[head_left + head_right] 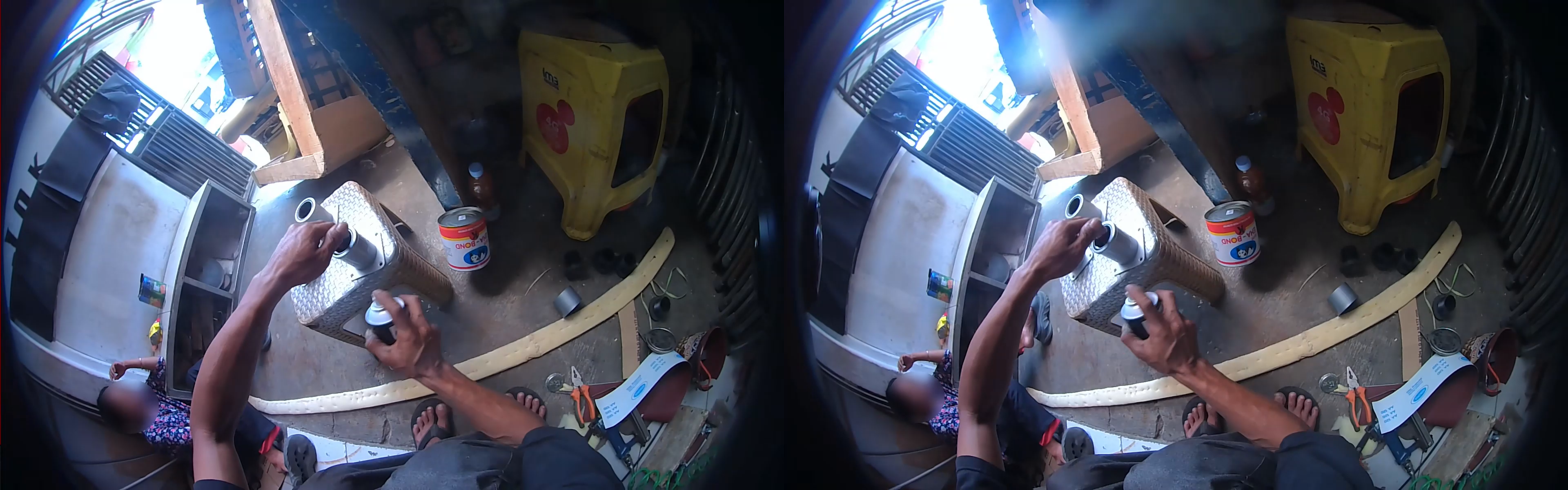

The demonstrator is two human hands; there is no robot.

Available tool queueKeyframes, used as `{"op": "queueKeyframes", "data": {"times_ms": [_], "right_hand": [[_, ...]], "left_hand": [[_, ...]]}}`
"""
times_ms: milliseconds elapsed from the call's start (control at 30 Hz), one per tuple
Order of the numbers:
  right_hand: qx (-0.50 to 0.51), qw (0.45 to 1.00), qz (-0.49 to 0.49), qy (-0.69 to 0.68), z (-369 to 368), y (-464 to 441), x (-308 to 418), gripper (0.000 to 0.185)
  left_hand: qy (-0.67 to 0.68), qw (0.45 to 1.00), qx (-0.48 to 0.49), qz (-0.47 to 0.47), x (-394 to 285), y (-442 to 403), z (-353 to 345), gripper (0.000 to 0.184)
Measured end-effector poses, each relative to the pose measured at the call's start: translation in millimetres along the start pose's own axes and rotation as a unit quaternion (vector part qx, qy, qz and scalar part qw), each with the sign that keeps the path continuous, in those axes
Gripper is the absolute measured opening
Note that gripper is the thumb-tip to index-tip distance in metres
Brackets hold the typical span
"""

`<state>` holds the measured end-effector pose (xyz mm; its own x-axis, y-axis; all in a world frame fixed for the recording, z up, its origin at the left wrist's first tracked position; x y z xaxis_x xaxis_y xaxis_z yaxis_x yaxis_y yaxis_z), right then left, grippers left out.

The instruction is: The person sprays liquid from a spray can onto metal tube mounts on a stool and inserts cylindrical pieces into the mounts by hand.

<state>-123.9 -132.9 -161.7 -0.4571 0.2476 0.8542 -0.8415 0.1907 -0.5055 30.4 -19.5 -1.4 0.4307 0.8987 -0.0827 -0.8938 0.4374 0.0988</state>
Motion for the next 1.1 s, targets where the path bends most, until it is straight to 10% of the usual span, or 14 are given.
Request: {"op": "queueKeyframes", "data": {"times_ms": [300,400,767,1100], "right_hand": [[-0.148,0.987,-0.048,0.044,64.8,-35.0,-36.8,0.073],[-0.166,0.983,-0.053,0.059,74.6,-39.9,-41.7,0.076],[-0.251,0.965,-0.011,0.08,85.6,-62.0,-55.4,0.074],[-0.067,0.997,-0.022,-0.022,-7.7,-25.1,-5.0,0.067]], "left_hand": [[-0.033,0.992,0.123,-0.017,11.7,-21.4,-33.0,0.088],[-0.012,0.985,0.115,0.131,16.3,-30.5,-28.7,0.109],[0.051,0.969,0.021,0.239,20.9,-15.9,17.4,0.089],[-0.025,0.979,-0.024,0.203,32.5,3.8,37.1,0.082]]}}
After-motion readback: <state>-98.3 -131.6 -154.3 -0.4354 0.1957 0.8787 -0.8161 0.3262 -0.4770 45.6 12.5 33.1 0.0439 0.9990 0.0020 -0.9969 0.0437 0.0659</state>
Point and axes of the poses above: each hand's wrist, its own y-axis away from the middle knuckle, its own z-axis out of the back of the hand, x = y × z, the point moved 5 cm from there along -y, towards the middle knuckle, and after that the axes turned 5 degrees about -y, right-handed, at the moved point
